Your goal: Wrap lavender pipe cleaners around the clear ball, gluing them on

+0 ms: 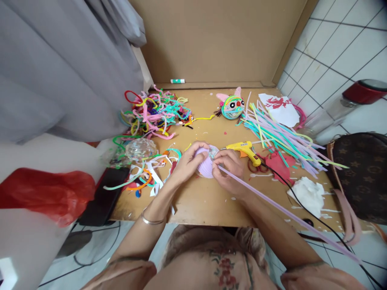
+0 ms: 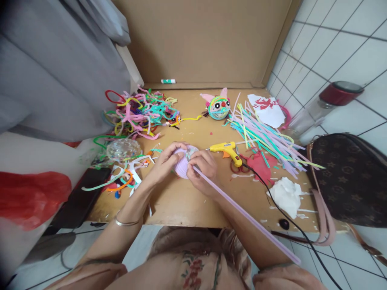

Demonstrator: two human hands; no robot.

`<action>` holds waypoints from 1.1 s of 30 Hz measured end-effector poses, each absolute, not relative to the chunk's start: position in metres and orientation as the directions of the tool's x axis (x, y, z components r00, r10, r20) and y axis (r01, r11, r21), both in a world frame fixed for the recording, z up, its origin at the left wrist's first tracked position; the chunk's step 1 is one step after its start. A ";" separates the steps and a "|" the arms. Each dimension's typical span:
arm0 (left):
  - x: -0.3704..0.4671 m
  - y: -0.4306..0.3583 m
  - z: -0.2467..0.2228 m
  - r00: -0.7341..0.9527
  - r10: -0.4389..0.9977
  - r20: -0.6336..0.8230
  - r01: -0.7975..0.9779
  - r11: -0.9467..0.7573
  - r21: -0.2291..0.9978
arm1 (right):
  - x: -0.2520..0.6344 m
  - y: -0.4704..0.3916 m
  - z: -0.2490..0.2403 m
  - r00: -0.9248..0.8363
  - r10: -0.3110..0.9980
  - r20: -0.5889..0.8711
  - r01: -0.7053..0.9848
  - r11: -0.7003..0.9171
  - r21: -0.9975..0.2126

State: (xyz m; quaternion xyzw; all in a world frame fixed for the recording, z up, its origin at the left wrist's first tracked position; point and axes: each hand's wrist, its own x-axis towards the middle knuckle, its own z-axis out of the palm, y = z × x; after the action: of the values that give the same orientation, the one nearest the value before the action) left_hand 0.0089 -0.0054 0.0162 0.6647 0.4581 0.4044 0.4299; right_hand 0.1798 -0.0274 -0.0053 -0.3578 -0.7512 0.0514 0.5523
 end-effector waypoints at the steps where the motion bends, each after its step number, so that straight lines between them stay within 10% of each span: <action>1: 0.008 -0.005 0.015 0.254 0.956 0.148 0.258 -0.214 0.942 | 0.180 -0.028 -0.004 -0.134 0.596 0.792 0.482 0.737 -0.473; 33: 0.011 -0.006 0.014 0.214 0.969 0.124 0.236 -0.175 0.956 | 0.178 -0.028 -0.001 -0.135 0.591 0.795 0.526 0.723 -0.448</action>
State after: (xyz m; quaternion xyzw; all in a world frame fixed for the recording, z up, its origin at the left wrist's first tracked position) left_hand 0.0108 -0.0060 0.0138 0.6432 0.4683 0.4167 0.4396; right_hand 0.1783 -0.0280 -0.0010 -0.3708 -0.7528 0.0299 0.5431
